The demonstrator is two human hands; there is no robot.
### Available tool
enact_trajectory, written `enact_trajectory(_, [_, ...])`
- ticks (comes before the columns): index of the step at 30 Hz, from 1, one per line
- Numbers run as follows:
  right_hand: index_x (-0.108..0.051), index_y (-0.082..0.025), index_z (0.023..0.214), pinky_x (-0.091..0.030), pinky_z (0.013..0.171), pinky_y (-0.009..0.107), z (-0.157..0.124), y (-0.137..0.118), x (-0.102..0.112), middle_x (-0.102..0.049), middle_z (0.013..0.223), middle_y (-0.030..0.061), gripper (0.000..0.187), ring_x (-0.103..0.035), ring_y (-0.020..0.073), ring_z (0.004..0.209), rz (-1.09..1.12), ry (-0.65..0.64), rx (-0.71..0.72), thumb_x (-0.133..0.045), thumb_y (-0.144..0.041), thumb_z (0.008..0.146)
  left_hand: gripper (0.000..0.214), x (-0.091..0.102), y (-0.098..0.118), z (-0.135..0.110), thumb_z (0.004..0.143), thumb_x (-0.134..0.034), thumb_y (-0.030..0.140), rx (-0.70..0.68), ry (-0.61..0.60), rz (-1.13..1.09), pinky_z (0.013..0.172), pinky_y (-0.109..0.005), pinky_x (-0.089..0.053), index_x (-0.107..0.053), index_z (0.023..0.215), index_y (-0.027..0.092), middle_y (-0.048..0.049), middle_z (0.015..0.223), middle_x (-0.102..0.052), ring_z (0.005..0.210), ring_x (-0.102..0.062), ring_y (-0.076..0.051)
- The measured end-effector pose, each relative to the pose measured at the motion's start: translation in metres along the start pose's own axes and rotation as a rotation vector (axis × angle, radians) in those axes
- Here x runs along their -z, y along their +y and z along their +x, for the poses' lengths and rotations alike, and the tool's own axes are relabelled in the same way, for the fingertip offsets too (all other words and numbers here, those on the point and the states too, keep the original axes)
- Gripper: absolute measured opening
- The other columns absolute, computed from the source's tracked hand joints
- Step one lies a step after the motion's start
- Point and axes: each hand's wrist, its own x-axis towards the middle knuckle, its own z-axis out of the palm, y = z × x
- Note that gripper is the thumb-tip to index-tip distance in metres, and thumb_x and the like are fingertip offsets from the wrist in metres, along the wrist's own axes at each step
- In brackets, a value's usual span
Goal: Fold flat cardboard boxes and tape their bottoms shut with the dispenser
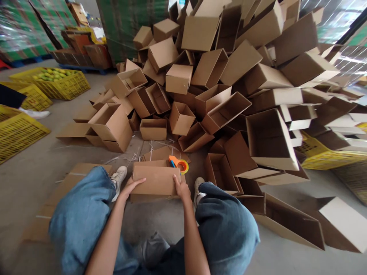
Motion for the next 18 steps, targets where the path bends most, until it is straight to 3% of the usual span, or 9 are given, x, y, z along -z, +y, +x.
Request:
enact_trajectory(4, [-0.073,-0.003,0.106,-0.045,0.097,0.048,-0.010,-0.009,0.009,-0.067,0.114,0.0313,0.083,-0.064,0.0382,0.112,-0.186,-0.020,-0.040,-0.033,-0.074,0.091,0.053,-0.003,0.010,-0.003,0.067,-0.083,0.016,0.014,0.020,-0.034,0.102,-0.041,-0.052,-0.065,0.117,0.014,-0.0126,0.117,-0.074,0.111,-0.069,-0.027])
enact_trajectory(8, [-0.073,-0.006,0.108,-0.046,0.096,0.045,-0.016,-0.013,0.015,-0.068,0.113,0.0292,0.078,-0.065,0.0366,0.113,-0.289,0.013,-0.052,-0.027,-0.068,0.096,0.054,-0.009,0.016,0.003,0.059,-0.090,0.015,-0.016,0.054,-0.031,0.099,-0.040,-0.054,-0.068,0.109,0.014,-0.0132,0.113,-0.075,0.108,-0.070,-0.028])
enact_trajectory(14, [-0.075,-0.009,0.103,-0.049,0.089,0.039,-0.018,-0.017,0.010,-0.071,0.106,0.0267,0.078,-0.068,0.0350,0.106,-0.316,0.093,-0.054,-0.027,-0.071,0.095,0.039,-0.013,0.015,0.015,0.063,-0.087,0.010,0.007,0.064,-0.072,0.094,-0.037,-0.056,-0.070,0.098,0.014,-0.0118,0.106,-0.077,0.101,-0.073,-0.026])
enact_trajectory(18, [-0.077,-0.009,0.094,-0.050,0.085,0.042,-0.016,-0.013,0.002,-0.071,0.099,0.0283,0.080,-0.070,0.0375,0.100,-0.252,0.174,-0.050,-0.032,-0.076,0.090,0.035,-0.010,0.013,0.017,0.064,-0.086,0.009,0.026,0.071,-0.082,0.094,-0.039,-0.056,-0.070,0.095,0.013,-0.0125,0.104,-0.078,0.100,-0.073,-0.028])
